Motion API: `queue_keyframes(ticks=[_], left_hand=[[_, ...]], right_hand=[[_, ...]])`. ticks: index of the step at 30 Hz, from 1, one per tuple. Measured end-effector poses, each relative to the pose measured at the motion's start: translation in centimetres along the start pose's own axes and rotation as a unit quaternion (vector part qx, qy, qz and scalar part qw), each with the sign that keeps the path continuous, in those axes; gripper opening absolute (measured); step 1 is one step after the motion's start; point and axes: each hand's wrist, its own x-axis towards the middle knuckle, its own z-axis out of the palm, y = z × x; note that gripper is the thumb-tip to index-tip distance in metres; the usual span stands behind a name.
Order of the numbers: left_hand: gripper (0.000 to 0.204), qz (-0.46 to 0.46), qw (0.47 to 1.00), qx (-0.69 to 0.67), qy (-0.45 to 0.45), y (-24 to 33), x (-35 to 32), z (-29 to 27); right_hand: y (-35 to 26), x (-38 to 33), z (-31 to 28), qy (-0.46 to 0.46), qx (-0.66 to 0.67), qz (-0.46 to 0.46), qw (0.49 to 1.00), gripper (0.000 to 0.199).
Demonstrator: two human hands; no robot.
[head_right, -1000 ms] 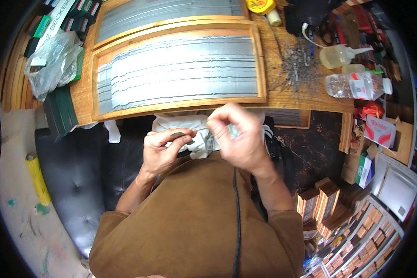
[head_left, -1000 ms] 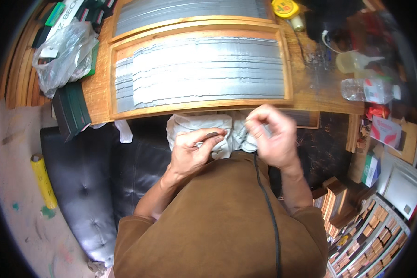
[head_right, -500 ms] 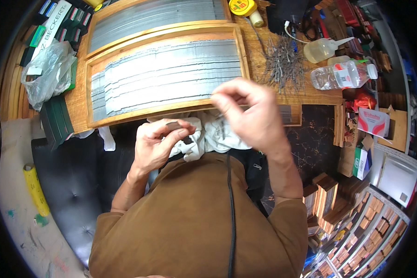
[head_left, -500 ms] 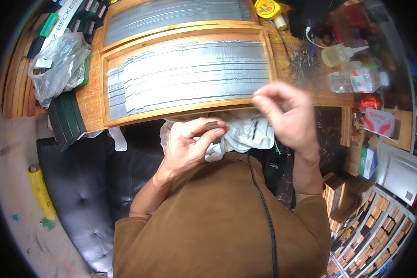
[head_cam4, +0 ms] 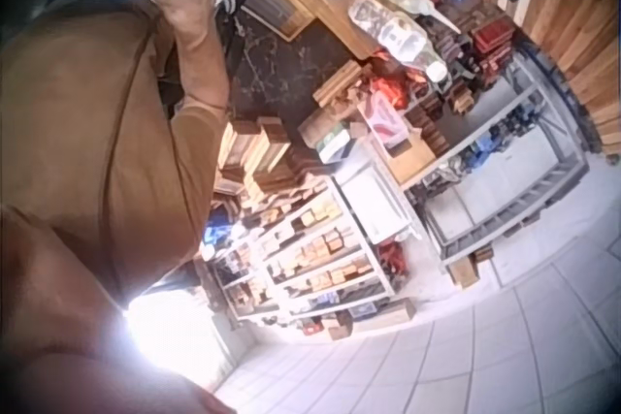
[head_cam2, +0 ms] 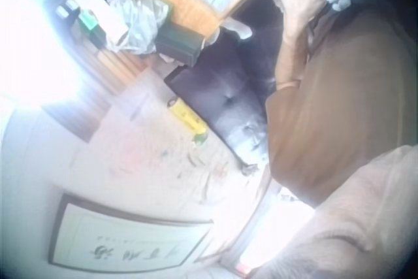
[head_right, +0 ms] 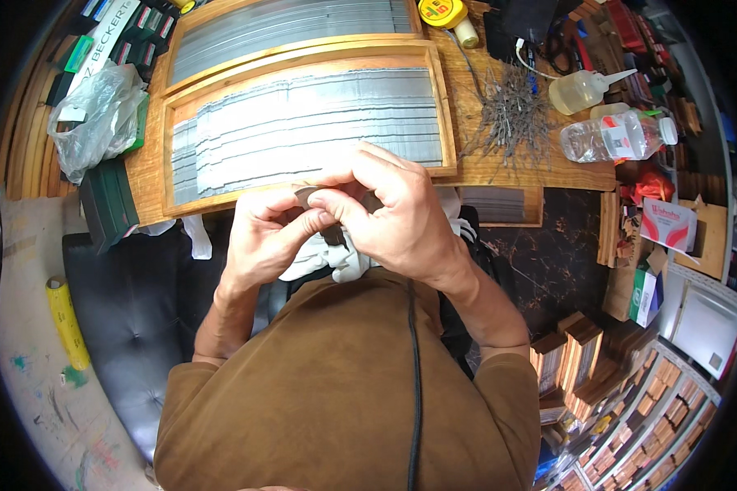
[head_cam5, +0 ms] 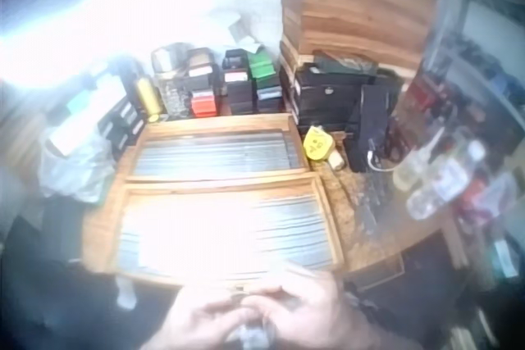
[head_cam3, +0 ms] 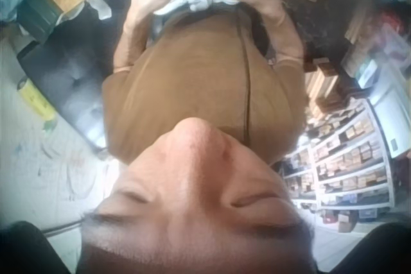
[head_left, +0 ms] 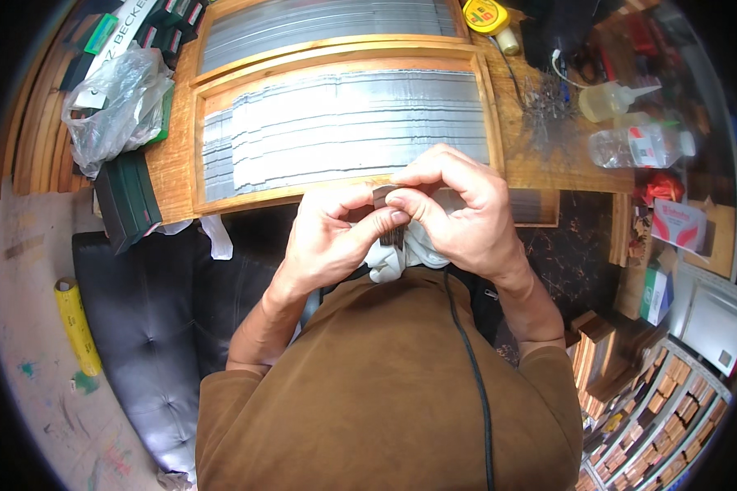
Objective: The person assembles small metal strips into a layered stack using a white cloth to handle them. They repeatedly pick up individual strips, align them, and place them together, occasionally wiping the stack with the cloth.
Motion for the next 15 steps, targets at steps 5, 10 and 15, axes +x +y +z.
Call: queue_keyframes(ticks=[5, 10, 15], left_hand=[[0.025, 0.157, 0.971, 0.178, 0.023, 1.5, 0.7, -0.4], [0.025, 0.170, 0.970, 0.174, 0.027, 1.0, 0.9, -0.7], [0.026, 0.118, 0.981, 0.152, 0.014, 0.8, 0.8, -1.1]], right_hand=[[-0.5, 1.2, 0.0, -0.003, -0.022, -0.094, 0.995, 0.023], [0.6, 1.4, 0.5, -0.011, 0.001, -0.117, 0.993, 0.024], [0.2, 1.2, 0.4, -0.002, -0.018, -0.087, 0.996, 0.022]])
